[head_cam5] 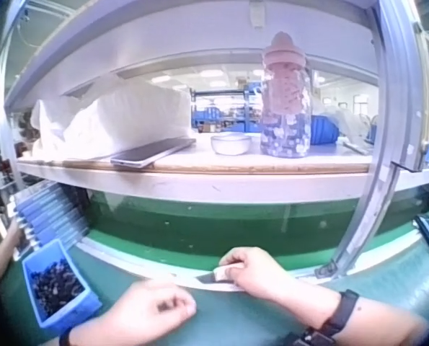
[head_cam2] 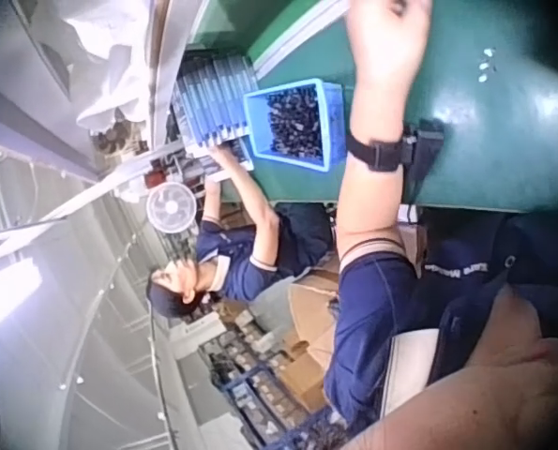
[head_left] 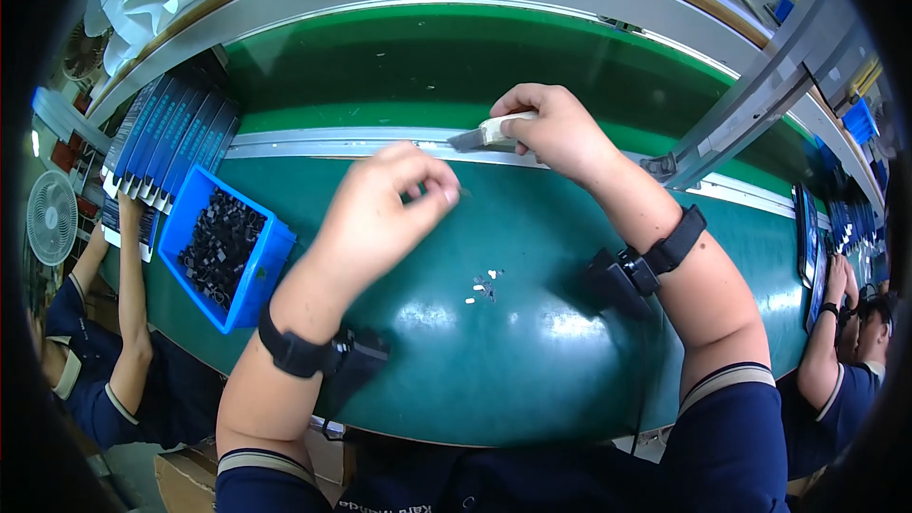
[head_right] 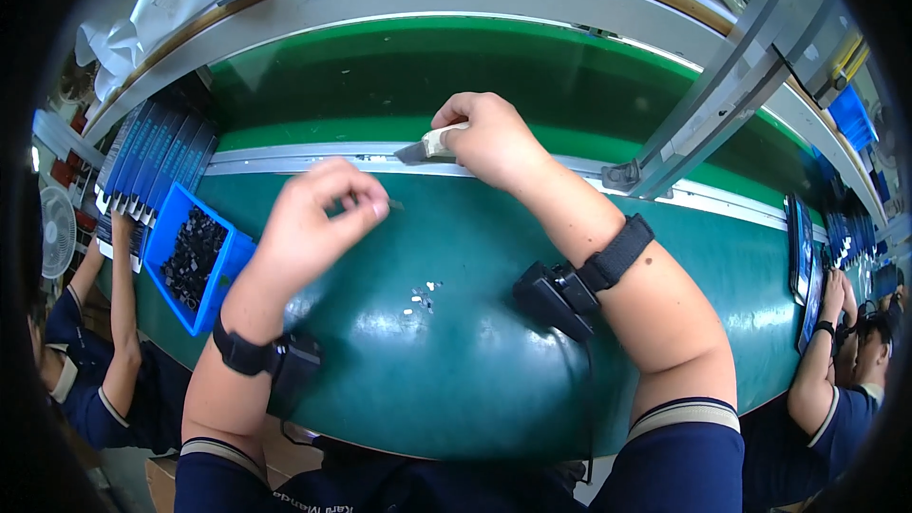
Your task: Scrape excess material off a small plastic component using a utility knife.
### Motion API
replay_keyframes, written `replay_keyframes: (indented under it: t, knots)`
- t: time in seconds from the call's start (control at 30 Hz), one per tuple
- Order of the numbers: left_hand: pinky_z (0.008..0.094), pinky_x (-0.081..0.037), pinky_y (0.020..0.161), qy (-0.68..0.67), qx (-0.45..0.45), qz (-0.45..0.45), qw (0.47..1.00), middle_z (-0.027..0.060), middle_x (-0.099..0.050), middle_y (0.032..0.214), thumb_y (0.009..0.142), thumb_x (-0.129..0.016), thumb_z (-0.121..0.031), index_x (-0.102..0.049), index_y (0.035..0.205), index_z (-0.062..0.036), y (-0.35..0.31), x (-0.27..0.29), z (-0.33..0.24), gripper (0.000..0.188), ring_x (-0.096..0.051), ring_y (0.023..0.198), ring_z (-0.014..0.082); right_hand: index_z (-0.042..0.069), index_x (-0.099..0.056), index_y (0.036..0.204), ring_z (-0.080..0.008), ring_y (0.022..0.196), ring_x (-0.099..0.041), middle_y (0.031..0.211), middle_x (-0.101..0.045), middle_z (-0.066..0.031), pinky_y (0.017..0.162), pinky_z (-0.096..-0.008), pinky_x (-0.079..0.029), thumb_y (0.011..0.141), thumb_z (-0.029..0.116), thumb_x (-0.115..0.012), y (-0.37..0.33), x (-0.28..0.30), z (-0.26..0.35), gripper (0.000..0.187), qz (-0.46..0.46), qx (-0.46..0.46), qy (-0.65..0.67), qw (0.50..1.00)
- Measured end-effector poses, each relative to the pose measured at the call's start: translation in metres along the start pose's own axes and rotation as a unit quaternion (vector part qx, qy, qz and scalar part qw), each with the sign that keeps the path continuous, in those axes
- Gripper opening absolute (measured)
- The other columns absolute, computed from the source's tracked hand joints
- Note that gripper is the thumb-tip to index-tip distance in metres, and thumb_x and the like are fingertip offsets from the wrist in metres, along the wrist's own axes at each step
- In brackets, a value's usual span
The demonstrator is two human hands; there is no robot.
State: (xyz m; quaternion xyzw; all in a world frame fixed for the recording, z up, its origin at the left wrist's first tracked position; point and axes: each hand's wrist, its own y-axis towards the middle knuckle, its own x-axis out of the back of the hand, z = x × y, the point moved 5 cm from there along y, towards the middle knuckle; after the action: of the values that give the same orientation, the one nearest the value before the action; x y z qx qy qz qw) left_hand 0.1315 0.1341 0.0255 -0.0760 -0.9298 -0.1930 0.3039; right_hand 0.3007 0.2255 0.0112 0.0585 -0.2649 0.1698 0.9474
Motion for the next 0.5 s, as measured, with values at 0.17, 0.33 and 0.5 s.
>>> replay_keyframes:
  t: [0.17, 0.33, 0.5]
  knots:
    - [0.0321, -0.046, 0.067, 0.071, -0.118, 0.075, 0.988, 0.0052, -0.060, 0.079, 0.078, -0.067, -0.007, -0.068, 0.085, -0.0055, -0.045, -0.046, -0.019, 0.007, -0.057, 0.073, 0.0214, -0.002, -0.063, 0.099, -0.0162, 0.071, -0.060, 0.083, -0.064, -0.0111, 0.061, -0.0290, -0.048, 0.077, 0.003, -0.056, -0.005, 0.000, -0.004, 0.023, -0.010, 0.033, -0.007, 0.999]
    - [0.0310, -0.045, 0.065, 0.028, -0.108, 0.049, 0.993, 0.0048, -0.060, 0.077, 0.079, -0.066, -0.007, -0.070, 0.090, -0.0054, -0.047, -0.047, -0.017, 0.011, -0.057, 0.072, 0.0205, -0.004, -0.061, 0.101, -0.0115, 0.068, -0.059, 0.082, -0.063, -0.0092, 0.056, -0.0261, -0.049, 0.079, 0.001, -0.056, -0.006, -0.002, 0.009, 0.023, -0.049, 0.116, -0.026, 0.992]
    - [0.0267, -0.044, 0.060, -0.038, -0.057, 0.010, 0.998, 0.0064, -0.060, 0.077, 0.081, -0.064, -0.004, -0.069, 0.090, -0.0015, -0.042, -0.036, -0.003, 0.010, -0.056, 0.066, 0.0162, -0.005, -0.062, 0.101, -0.0125, 0.064, -0.061, 0.082, -0.064, -0.0105, 0.055, -0.0269, -0.051, 0.077, 0.001, -0.057, 0.001, -0.005, 0.012, 0.025, -0.027, 0.055, -0.032, 0.998]
